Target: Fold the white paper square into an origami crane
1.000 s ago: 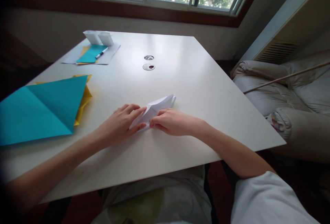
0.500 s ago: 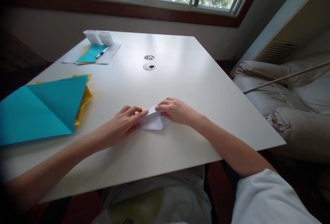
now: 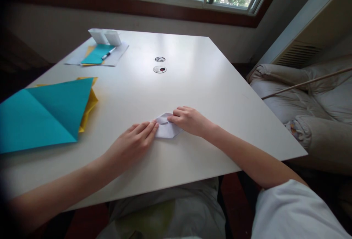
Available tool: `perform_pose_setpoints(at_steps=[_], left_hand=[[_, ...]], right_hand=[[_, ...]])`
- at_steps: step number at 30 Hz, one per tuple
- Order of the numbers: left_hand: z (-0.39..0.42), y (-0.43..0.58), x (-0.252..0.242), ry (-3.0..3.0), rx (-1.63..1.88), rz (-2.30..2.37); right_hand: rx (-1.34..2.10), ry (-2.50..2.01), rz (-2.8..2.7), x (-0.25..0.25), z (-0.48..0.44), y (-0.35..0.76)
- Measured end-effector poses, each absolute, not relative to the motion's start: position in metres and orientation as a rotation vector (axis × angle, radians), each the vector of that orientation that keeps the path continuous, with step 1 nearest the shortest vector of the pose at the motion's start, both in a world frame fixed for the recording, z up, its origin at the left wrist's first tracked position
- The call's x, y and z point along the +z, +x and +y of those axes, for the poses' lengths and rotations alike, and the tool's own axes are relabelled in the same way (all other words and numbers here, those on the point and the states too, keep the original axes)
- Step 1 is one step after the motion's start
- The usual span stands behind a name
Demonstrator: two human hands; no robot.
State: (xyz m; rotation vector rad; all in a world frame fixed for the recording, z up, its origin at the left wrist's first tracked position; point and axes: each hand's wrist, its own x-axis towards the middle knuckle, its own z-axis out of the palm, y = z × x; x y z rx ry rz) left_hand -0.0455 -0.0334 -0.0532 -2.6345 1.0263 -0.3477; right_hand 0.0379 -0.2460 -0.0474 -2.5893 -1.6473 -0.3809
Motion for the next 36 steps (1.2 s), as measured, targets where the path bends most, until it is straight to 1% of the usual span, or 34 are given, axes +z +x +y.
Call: perform_pose_setpoints(at_steps=[8, 15, 23, 28, 33, 36], left_hand=[[-0.035, -0.047, -0.055, -2.549, -0.435, 1.056], [-0.035, -0.046, -0.052, -2.522, -0.468, 1.106], [-0.034, -0.045, -0.057, -2.539, -0.523, 1.087], [-0.034, -0.046, -0.054, -2.507, -0.532, 1.081], [-0.035, -0.044, -0.048, -2.541, -0.433, 1.049], [-0.034, -0.04, -0.045, -2.519, -0.429, 1.076]], right_hand=[[-0.35, -2.61, -1.723, -0.046, -0.246, 0.04], [-0.505, -2.588, -1.66, -0.055, -0.25, 0.035], [-0.547, -2.537, -1.633, -0.061, -0.251, 0.034], [-0.496, -2.504, -1.63, -0.059, -0.254, 0.035], [-0.284, -2.423, -1.542, -0.055, -0.259, 0.038], [-0.232, -2.422, -1.469, -0.055, -0.258, 0.038]])
